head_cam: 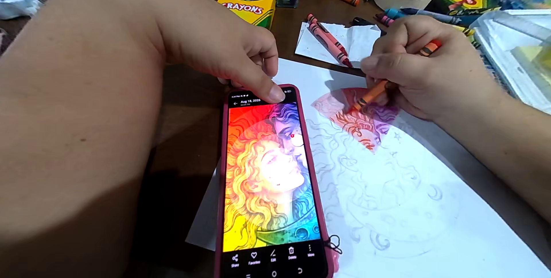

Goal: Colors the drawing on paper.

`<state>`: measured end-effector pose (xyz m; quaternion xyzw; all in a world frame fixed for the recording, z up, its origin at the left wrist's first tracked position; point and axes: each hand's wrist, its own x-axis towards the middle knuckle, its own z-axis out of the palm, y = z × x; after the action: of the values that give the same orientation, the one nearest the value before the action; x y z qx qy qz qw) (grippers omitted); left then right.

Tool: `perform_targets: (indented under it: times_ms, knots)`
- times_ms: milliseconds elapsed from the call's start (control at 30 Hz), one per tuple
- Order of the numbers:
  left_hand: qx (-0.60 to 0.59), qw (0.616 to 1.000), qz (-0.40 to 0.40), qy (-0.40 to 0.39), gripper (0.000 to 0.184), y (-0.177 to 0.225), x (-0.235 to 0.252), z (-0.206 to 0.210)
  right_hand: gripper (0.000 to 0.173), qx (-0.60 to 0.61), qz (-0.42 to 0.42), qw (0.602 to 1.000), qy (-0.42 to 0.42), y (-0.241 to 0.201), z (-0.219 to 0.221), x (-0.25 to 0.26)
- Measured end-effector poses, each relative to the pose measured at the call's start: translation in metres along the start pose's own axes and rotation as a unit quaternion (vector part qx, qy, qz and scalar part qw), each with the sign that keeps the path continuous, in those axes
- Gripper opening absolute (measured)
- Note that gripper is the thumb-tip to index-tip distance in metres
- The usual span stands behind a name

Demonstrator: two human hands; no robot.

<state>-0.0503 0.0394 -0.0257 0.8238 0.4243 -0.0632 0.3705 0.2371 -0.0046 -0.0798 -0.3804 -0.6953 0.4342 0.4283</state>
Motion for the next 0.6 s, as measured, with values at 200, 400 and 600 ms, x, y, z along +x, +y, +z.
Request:
perform_targets:
  times_ms: [200, 400, 600]
  knots:
    - [0.007, 1.0, 0.008, -0.008, 0.029, -0.0009, 0.0009, -0.0013, 0.028, -0.011, 0.01, 1.0, 0.008, -0.0013, -0.001, -0.0006]
    - [-0.002, 1.0, -0.01, -0.002, 0.025, 0.0026, -0.0004, 0.0001, 0.029, -0.011, 0.014, 1.0, 0.017, -0.002, -0.0006, -0.0004]
    - [-0.002, 1.0, -0.004, -0.001, 0.022, 0.0003, -0.0001, -0.0002, 0.029, -0.013, 0.022, 0.999, 0.026, -0.0027, -0.0006, -0.0007]
